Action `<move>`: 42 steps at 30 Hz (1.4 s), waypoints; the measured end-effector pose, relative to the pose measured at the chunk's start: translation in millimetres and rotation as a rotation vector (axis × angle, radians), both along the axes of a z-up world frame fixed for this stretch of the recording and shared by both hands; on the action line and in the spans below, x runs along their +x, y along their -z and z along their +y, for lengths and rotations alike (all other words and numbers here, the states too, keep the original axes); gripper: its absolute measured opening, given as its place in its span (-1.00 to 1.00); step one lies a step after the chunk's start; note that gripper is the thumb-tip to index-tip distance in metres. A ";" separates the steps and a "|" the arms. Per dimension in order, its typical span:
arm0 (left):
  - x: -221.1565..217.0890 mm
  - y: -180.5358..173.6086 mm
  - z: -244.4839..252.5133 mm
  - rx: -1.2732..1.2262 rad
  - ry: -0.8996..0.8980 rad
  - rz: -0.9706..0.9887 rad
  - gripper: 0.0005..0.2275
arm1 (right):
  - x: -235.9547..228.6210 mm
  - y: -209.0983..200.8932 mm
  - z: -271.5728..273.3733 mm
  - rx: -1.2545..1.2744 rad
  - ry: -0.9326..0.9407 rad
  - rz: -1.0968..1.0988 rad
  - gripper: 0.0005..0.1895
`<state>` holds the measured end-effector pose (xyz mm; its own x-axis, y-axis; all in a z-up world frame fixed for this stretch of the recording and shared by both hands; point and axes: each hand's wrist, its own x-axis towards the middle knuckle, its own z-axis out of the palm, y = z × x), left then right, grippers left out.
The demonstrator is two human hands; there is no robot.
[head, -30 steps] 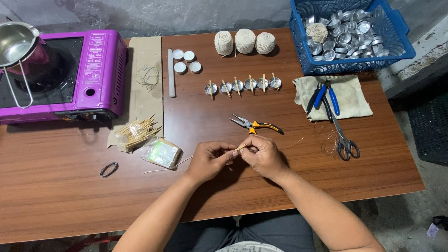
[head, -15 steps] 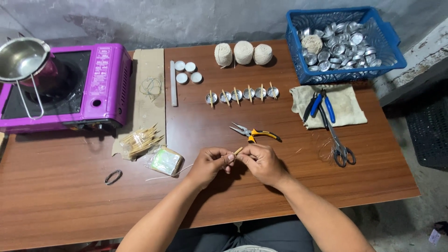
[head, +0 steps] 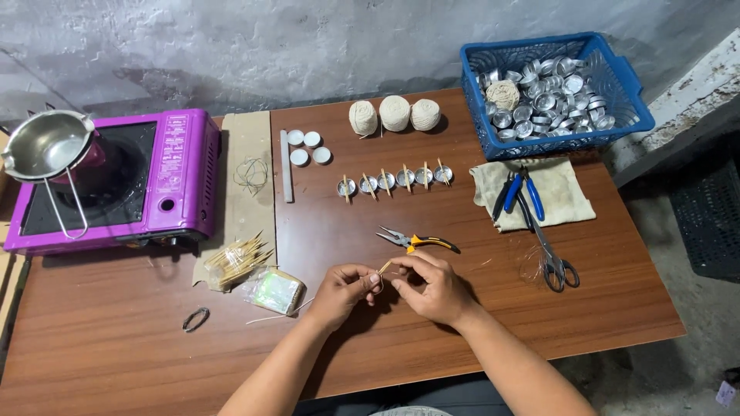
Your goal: Assembling cotton wicks into metal holders using pliers and scissors at a workshop table.
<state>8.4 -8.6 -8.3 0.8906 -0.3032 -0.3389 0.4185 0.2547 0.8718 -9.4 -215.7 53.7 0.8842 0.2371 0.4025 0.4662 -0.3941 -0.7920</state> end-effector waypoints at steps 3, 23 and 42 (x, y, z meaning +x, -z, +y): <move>0.5 -5.5 1.3 0.011 0.004 0.006 -0.87 | 2.6 1.7 -9.2 -0.025 0.037 0.004 -0.67; 1.0 -0.5 11.2 -0.032 0.138 -0.157 -0.90 | -54.5 -29.8 -192.6 -0.630 0.831 0.740 -0.42; 3.5 -7.9 11.4 0.004 0.151 -0.167 -0.89 | -43.4 -56.3 -192.9 -0.556 0.777 1.141 -0.69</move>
